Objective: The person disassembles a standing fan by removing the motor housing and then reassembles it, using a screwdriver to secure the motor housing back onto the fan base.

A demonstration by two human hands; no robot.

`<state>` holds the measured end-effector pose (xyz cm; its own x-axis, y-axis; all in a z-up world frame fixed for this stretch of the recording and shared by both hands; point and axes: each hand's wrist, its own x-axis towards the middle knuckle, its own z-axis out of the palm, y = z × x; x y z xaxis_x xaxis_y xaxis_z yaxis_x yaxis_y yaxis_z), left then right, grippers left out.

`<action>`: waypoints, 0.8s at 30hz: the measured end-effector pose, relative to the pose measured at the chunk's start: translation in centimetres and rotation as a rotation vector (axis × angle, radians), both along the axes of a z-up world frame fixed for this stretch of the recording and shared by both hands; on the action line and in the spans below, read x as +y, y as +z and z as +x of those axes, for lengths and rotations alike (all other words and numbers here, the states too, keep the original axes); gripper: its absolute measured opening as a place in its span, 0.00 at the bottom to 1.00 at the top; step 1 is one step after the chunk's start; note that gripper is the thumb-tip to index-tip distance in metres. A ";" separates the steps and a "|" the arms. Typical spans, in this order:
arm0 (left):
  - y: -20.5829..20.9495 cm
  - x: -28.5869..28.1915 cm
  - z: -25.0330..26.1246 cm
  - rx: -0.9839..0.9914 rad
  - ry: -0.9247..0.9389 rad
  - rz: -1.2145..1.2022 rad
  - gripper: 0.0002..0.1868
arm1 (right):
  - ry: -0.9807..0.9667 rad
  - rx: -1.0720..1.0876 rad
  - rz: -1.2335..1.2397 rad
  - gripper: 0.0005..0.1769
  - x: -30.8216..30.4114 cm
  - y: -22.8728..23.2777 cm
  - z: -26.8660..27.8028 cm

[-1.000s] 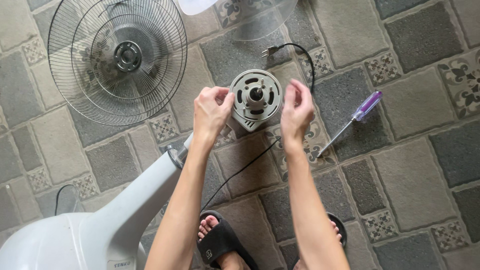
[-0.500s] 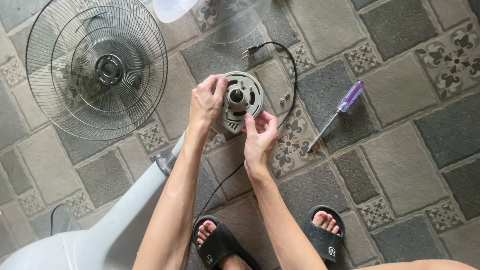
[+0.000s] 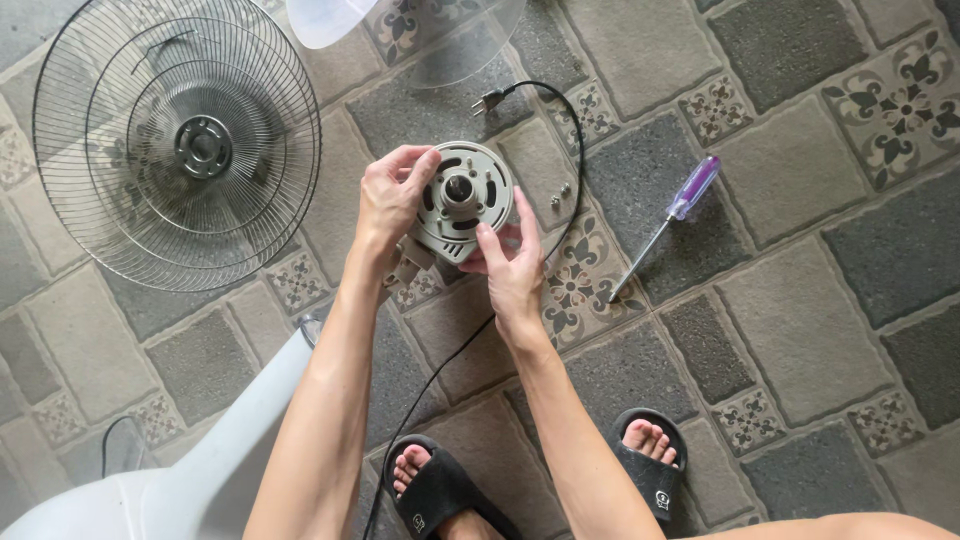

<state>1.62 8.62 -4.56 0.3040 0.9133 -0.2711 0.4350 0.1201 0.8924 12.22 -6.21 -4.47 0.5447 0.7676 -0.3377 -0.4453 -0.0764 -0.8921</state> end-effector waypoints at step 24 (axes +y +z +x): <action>0.4 -1.8 0.7 -0.077 0.042 0.078 0.18 | -0.078 0.058 -0.027 0.41 -2.0 -1.9 -2.9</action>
